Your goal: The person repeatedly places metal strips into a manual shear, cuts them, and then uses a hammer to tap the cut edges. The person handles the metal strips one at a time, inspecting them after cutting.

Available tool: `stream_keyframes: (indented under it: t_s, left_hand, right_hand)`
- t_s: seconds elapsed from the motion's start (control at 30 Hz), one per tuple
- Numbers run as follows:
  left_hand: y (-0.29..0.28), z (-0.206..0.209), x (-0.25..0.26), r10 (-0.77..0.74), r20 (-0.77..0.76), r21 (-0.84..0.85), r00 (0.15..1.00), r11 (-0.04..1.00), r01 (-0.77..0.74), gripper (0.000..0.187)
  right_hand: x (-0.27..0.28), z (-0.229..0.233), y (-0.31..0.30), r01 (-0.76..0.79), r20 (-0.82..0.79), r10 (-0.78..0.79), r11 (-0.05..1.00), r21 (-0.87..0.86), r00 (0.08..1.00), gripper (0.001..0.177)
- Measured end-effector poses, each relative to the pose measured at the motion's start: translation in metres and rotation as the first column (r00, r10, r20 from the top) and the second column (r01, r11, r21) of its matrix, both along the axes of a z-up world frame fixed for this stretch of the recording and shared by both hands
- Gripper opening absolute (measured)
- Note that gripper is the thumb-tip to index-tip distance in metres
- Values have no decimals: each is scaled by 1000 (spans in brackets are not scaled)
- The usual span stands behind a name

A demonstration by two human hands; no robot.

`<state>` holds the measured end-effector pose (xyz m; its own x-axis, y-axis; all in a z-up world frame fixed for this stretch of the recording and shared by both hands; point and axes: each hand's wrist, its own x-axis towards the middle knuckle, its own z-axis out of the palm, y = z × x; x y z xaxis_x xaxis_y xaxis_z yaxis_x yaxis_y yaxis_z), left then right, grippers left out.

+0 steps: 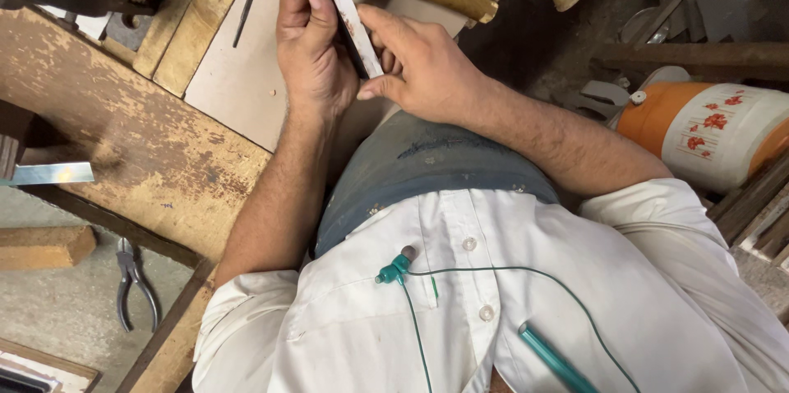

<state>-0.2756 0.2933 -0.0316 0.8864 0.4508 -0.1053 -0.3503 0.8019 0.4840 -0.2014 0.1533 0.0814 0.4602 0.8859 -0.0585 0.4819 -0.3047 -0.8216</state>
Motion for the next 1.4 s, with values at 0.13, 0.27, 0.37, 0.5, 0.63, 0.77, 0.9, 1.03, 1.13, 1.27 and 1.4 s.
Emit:
stream_keyframes:
  t_s: [0.13, 0.27, 0.37, 0.5, 0.63, 0.77, 0.9, 1.03, 1.13, 1.27, 1.4]
  left_hand:
    - [-3, 12, 0, -14, 35, -82, 999, 997, 16, 58]
    - [0, 6, 2, -21, 118, -102, 993, 994, 33, 47]
    - [9, 0, 2, -15, 63, -30, 998, 999, 17, 41]
    - [21, 3, -1, 10, -2, 119, 1000, 993, -10, 37]
    - [27, 5, -4, 39, -42, 203, 998, 979, -29, 38]
    - [29, 4, -5, 55, -49, 235, 997, 971, -42, 37]
    - [32, 5, -6, 11, -27, 216, 1000, 976, -5, 34]
    - [32, 13, -6, -111, -62, 100, 992, 988, 117, 33]
    - [33, 17, -8, -191, -12, 26, 982, 981, 191, 30]
    - [29, 20, -8, -200, 18, 42, 980, 979, 199, 31]
    - [28, 21, -5, -124, -75, 89, 989, 987, 131, 32]
  right_hand:
    - [-1, 7, 2, -4, -32, 2, 996, -85, 999, 77]
    - [-3, 13, 1, -15, 59, 23, 992, -125, 998, 73]
    - [-2, 15, -2, -52, 159, 67, 994, -99, 985, 72]
    - [-2, 15, -4, -83, 188, 107, 988, -129, 976, 69]
    - [0, 16, -6, -110, 232, 144, 982, -156, 962, 69]
    - [0, 16, -5, -114, 237, 163, 972, -207, 958, 69]
    - [-1, 14, -5, -125, 214, 169, 971, -206, 962, 66]
    - [-1, 12, -3, -137, 201, 179, 969, -203, 963, 64]
    - [-2, 13, -3, -132, 184, 168, 972, -195, 968, 63]
    - [-4, 12, -3, -128, 155, 160, 971, -200, 975, 56]
    - [0, 14, -2, -83, 138, 108, 981, -174, 985, 55]
